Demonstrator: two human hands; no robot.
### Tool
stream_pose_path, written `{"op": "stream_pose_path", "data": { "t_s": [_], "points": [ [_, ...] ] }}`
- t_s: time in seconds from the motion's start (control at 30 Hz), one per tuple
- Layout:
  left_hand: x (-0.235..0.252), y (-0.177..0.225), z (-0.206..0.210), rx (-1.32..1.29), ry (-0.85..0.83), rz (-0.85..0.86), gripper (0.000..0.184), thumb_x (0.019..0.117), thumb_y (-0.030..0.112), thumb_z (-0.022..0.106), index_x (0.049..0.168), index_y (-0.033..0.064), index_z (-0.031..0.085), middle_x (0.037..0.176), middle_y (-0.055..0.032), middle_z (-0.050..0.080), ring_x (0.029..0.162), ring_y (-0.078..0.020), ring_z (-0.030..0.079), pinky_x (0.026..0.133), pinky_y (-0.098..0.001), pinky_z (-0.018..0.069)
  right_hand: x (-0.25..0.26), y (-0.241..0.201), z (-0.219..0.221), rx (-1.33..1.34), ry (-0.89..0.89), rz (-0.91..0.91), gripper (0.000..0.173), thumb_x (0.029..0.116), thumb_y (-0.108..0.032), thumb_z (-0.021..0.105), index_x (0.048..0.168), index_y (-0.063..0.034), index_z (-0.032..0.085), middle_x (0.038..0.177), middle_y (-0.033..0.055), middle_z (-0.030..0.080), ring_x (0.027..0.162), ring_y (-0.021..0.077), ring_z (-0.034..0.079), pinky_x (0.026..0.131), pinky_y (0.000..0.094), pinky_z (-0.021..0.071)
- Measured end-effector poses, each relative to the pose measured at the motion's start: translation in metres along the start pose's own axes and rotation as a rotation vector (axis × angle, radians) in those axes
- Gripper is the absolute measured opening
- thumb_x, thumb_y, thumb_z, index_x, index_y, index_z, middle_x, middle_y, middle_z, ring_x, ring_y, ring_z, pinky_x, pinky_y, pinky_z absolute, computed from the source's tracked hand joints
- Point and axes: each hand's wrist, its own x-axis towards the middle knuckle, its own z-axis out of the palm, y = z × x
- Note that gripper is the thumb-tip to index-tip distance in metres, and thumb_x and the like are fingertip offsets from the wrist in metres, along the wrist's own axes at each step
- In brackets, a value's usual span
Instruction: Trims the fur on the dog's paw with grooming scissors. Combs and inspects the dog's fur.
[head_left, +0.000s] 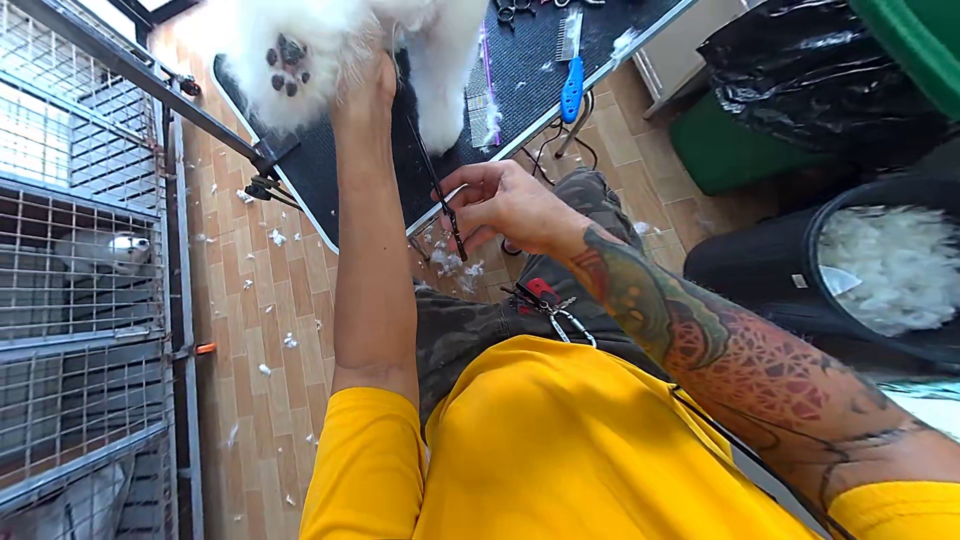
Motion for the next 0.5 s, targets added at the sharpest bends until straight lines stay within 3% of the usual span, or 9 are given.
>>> {"op": "stream_pose_path", "data": {
  "t_s": [0.1,0.2,0.3,0.4,0.5],
  "points": [
    [-0.01,-0.008,-0.01,0.091,0.038,0.0,0.035,0.0878,-0.017,0.057,0.12,-0.0075,0.047,0.103,-0.0145,0.056,0.094,-0.0157,0.058,0.083,-0.0297,0.0542,0.004,0.005,-0.001,0.049,-0.048,-0.005,0.035,0.0901,-0.006,0.065,0.124,0.0007,0.061,0.097,0.0177,0.073,0.077,0.0308,0.075,0.064,0.0469,0.0657],
    [-0.015,-0.01,-0.019,0.128,0.055,0.022,0.044,0.083,-0.019,0.06,0.123,-0.0097,0.045,0.105,-0.0159,0.056,0.096,-0.0148,0.057,0.085,-0.0269,0.0529,0.011,-0.001,-0.002,0.082,-0.053,0.001,0.036,0.0951,-0.022,0.055,0.126,-0.0047,0.061,0.102,0.0134,0.073,0.08,0.0287,0.075,0.068,0.0486,0.0653],
    [-0.016,-0.01,-0.024,0.169,0.06,0.056,0.044,0.0829,-0.016,0.061,0.124,-0.0111,0.045,0.106,-0.0171,0.057,0.098,-0.0154,0.057,0.087,-0.0264,0.0525,0.024,-0.013,-0.003,0.093,-0.011,0.01,0.036,0.1001,-0.028,0.054,0.129,-0.0066,0.06,0.104,0.0139,0.072,0.081,0.0303,0.074,0.07,0.0507,0.065],
    [-0.019,-0.011,-0.029,0.175,0.051,0.076,0.044,0.0851,-0.014,0.061,0.125,-0.0107,0.044,0.107,-0.0158,0.056,0.1,-0.0142,0.057,0.089,-0.0253,0.0521,0.033,-0.023,-0.008,0.065,0.058,0.009,0.033,0.0976,-0.021,0.06,0.126,-0.0052,0.063,0.105,0.0146,0.072,0.081,0.0301,0.075,0.068,0.0493,0.0652],
    [-0.021,-0.013,-0.03,0.123,0.068,0.134,0.039,0.0813,-0.017,0.062,0.117,-0.0102,0.047,0.098,-0.0132,0.058,0.091,-0.0119,0.058,0.082,-0.0245,0.0533,0.035,-0.026,-0.009,0.014,0.088,0.038,0.032,0.0862,0.002,0.067,0.118,0.0009,0.062,0.097,0.0171,0.073,0.072,0.0289,0.074,0.061,0.0445,0.0653]
  ]
}}
